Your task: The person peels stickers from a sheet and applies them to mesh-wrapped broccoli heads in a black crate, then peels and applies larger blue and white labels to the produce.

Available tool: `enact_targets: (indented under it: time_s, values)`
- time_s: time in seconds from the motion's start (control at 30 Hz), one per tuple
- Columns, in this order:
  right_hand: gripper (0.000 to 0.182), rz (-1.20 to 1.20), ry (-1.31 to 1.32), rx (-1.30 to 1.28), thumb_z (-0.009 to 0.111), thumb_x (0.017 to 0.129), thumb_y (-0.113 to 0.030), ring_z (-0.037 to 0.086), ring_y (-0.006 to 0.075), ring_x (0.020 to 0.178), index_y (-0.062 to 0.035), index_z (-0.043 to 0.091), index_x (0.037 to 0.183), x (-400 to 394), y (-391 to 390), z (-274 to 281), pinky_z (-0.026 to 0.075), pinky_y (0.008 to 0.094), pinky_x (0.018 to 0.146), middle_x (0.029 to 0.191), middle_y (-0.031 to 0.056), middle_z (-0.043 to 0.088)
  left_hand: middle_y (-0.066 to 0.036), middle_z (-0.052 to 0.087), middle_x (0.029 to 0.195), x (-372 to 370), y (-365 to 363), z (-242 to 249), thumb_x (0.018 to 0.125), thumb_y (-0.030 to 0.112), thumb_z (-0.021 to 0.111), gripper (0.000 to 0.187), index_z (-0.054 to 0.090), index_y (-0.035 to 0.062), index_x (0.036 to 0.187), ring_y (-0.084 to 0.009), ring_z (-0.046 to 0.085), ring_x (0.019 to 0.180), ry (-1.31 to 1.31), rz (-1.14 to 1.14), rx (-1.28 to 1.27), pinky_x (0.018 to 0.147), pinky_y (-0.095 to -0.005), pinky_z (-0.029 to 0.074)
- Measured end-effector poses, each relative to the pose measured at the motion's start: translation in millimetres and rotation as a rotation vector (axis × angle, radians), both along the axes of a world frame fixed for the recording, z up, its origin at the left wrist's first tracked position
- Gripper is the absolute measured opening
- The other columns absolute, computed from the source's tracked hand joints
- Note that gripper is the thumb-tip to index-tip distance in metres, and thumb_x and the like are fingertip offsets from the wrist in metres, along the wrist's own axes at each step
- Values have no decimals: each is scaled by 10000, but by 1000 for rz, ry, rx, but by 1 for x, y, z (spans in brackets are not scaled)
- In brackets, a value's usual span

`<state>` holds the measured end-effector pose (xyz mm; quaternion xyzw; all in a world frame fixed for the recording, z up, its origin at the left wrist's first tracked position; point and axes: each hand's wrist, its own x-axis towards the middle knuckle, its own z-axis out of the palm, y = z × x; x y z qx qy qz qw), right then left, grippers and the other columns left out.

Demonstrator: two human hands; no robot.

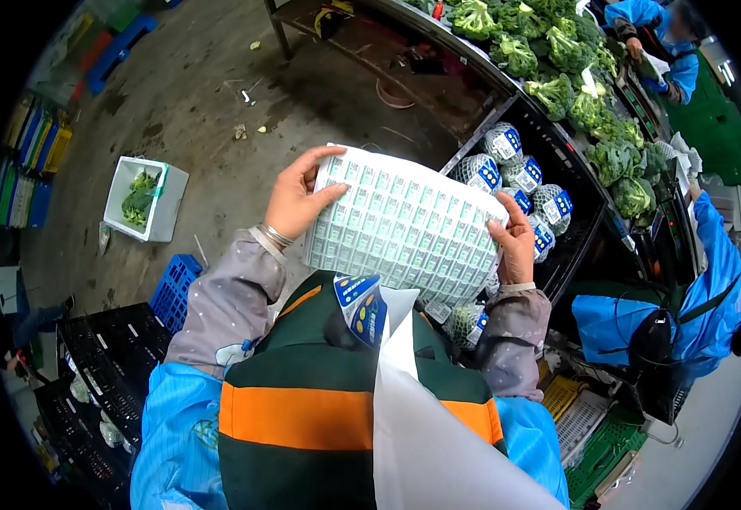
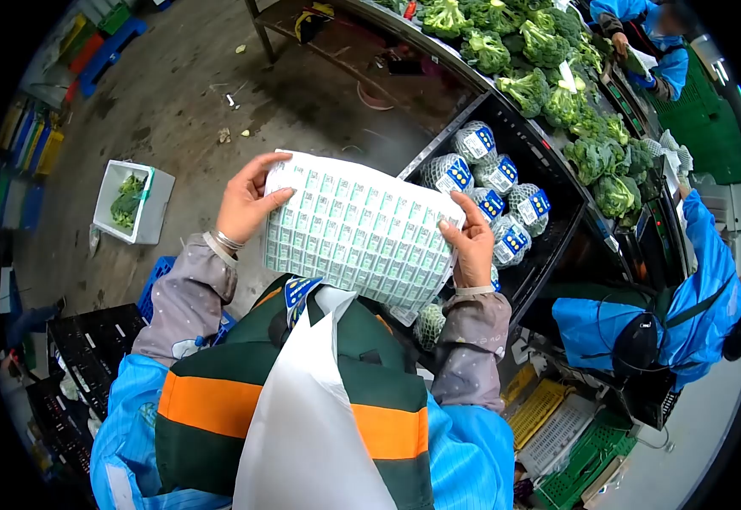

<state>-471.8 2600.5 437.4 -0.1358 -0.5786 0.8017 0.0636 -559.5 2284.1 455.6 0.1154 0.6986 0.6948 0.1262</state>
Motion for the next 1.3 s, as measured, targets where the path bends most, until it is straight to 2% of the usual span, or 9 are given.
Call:
enact_targets:
  time_s: [0.17,0.2,0.33,0.43,0.53,0.73,0.93,1.07,1.3]
  values:
    - [578,166,-44,154,716,694,8,587,185,984,16,496,1228,4,12,-3,448,291,883,1109,99,596,-90,645,1015,-4,-6,15,791,4,647,582,420,48,1325,-113,618,884,-136,-95,21,811,-255,483]
    - [549,163,-76,130,725,675,34,575,141,969,17,532,1188,5,13,-1,447,257,858,1090,72,600,-89,645,1013,-5,-7,16,792,4,646,569,428,46,1316,-112,619,880,-153,-123,29,811,-253,482]
    - [435,130,1,233,709,686,46,581,138,932,19,593,1104,5,17,1,459,247,818,1052,62,610,-94,631,1057,-11,-9,15,797,6,641,496,466,27,1260,-116,603,932,-212,-196,-2,812,-253,477]
    - [388,97,56,309,701,688,56,581,129,902,19,615,1064,6,21,3,468,237,780,1031,56,613,-83,600,1108,-6,-4,19,775,31,672,476,497,53,1218,-126,566,1002,-46,-100,-61,842,-265,455]
    - [371,64,85,301,689,694,71,585,116,863,19,619,1054,7,21,6,478,224,736,1014,54,617,-66,570,1126,-1,-7,29,743,57,705,528,501,95,1228,-142,529,1046,391,26,-538,889,-284,427]
    - [382,49,81,288,690,696,70,592,114,838,16,613,1067,7,19,7,480,223,732,994,54,623,-58,580,1050,6,-1,20,726,46,711,557,499,100,1239,-142,544,976,177,70,-223,863,-271,424]
    - [377,3,67,322,684,690,88,588,129,881,20,619,1055,10,20,3,483,231,740,1062,72,602,-42,616,917,9,-1,20,750,-12,671,508,498,67,1221,-124,591,833,346,144,-440,754,-236,470]
    - [377,47,34,274,687,687,89,585,141,908,22,620,1052,10,21,-2,481,238,759,1086,77,594,-68,626,936,14,10,38,788,-22,633,443,506,40,1208,-113,598,857,-23,-26,45,753,-230,478]
    - [322,18,-14,273,685,690,82,585,125,855,29,631,1003,11,20,-1,469,233,755,1016,68,617,-93,621,1037,11,-2,33,798,-76,598,505,453,9,1274,-132,598,941,-28,-217,-67,800,-248,495]
